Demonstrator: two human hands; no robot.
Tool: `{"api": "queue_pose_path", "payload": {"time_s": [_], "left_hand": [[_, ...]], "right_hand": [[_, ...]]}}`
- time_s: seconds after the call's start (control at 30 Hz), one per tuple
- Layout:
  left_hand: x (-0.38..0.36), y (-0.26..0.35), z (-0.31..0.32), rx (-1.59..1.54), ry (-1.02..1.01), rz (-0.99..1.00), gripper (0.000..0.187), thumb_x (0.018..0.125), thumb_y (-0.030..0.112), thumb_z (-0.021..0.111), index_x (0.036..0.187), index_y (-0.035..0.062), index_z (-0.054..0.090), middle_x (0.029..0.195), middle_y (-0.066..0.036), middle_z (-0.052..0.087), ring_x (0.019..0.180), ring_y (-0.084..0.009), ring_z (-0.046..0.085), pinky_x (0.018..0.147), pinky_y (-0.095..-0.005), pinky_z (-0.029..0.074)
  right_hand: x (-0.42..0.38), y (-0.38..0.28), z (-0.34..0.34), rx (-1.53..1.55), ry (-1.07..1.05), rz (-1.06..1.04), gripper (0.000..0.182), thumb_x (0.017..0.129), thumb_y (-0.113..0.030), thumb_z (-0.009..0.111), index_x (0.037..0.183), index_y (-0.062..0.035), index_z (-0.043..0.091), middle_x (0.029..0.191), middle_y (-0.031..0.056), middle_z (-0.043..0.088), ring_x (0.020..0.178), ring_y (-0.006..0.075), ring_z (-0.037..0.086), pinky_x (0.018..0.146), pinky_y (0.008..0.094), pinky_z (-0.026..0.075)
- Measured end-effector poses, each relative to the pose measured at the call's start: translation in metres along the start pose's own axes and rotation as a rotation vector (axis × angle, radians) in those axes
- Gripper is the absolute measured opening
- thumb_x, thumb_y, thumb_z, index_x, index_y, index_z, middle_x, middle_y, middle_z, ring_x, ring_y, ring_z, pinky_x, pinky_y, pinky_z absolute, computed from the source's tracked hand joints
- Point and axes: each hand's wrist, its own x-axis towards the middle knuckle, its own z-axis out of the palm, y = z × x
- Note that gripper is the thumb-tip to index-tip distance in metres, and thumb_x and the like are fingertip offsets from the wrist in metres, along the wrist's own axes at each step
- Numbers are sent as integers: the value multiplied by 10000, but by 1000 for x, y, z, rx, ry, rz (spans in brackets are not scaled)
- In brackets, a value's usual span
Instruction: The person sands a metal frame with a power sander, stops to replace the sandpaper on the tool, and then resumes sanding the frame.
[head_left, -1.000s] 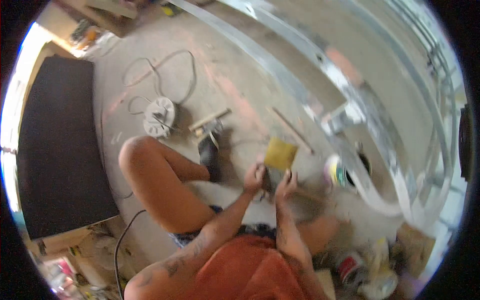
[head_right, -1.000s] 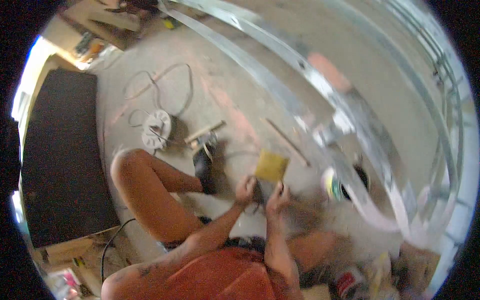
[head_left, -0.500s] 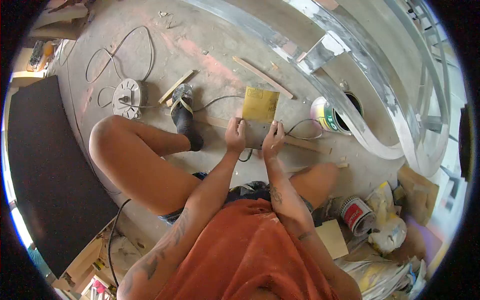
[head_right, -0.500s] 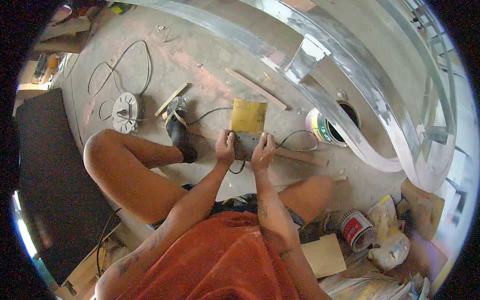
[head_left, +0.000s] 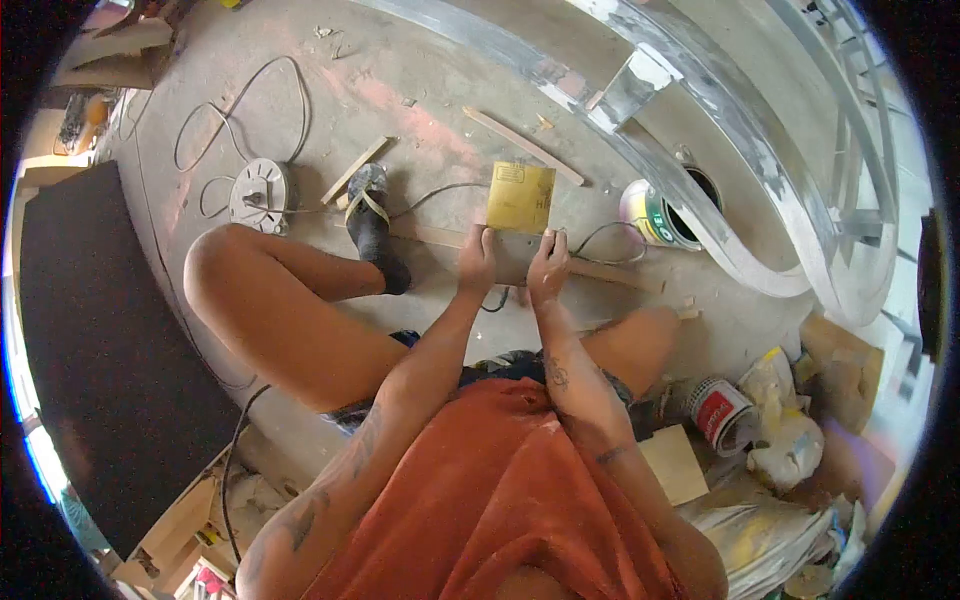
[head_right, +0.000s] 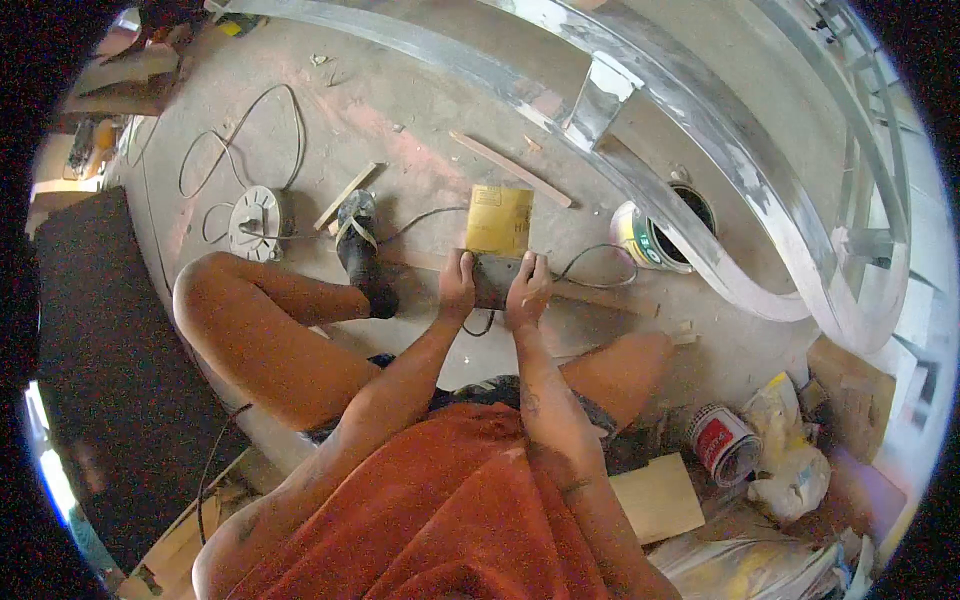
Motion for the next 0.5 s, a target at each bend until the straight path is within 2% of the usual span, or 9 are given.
{"api": "queue_pose_path", "payload": {"time_s": [0.1,0.13,0.2,0.23,0.27,0.33,0.4,0.47,0.5], "left_hand": [[13,-14,-9,-11,-175,-160,340,1068,317,486,1162,-2,554,1106,-231,625,1030,-381,616,881,-460,468],[19,-22,-16,-197,-300,-241,349,1026,311,567,1222,23,548,1159,-204,631,1088,-356,612,918,-448,471],[34,-21,-32,-379,-432,-313,408,984,305,648,1283,48,543,1212,-177,636,1145,-331,608,956,-436,474],[40,-12,-42,-386,-543,-335,514,931,268,708,1360,65,510,1256,-156,626,1180,-315,591,994,-431,467],[45,-5,-49,-393,-653,-359,647,877,231,768,1436,82,478,1300,-135,616,1214,-300,574,1033,-426,460],[54,6,-59,-318,-739,-347,634,843,187,745,1422,79,511,1271,-128,621,1193,-282,575,1018,-421,469],[59,4,-63,-239,-822,-340,628,809,143,722,1407,75,544,1243,-121,627,1172,-265,575,1003,-417,479],[62,-5,-65,-287,-872,-288,645,817,128,701,1440,73,547,1280,-125,629,1194,-253,584,1009,-387,481],[62,-6,-66,-286,-873,-297,645,817,128,701,1440,73,547,1280,-125,629,1194,-253,584,1009,-387,481]], "right_hand": [[9,21,0,-44,-59,-31,312,1058,-265,497,1051,22,619,1020,250,656,975,440,617,835,495,487],[16,41,-6,-42,-53,-29,312,1058,-265,497,1051,22,619,1020,250,656,975,440,617,835,495,487],[40,78,-13,-178,-295,-512,273,1025,-201,509,1164,5,623,1155,230,656,1097,399,609,918,437,495],[53,79,-5,480,-393,-30,328,972,-123,516,1264,-8,609,1232,190,652,1180,324,596,999,377,465],[58,64,-14,480,-390,-31,328,972,-123,516,1264,-8,609,1232,190,652,1180,324,596,999,377,465],[67,-1,-54,696,-686,336,501,922,-65,571,1421,-26,536,1269,106,632,1137,219,584,1027,330,431],[72,-21,-67,634,-756,317,497,894,-75,632,1381,-10,558,1223,101,658,1111,214,600,995,314,452],[79,-28,-72,108,-913,28,410,920,-106,638,1318,-13,612,1163,110,682,1115,230,619,971,321,478],[77,-34,-76,110,-918,36,410,920,-106,638,1318,-13,612,1163,110,682,1115,230,619,971,321,478]]}}
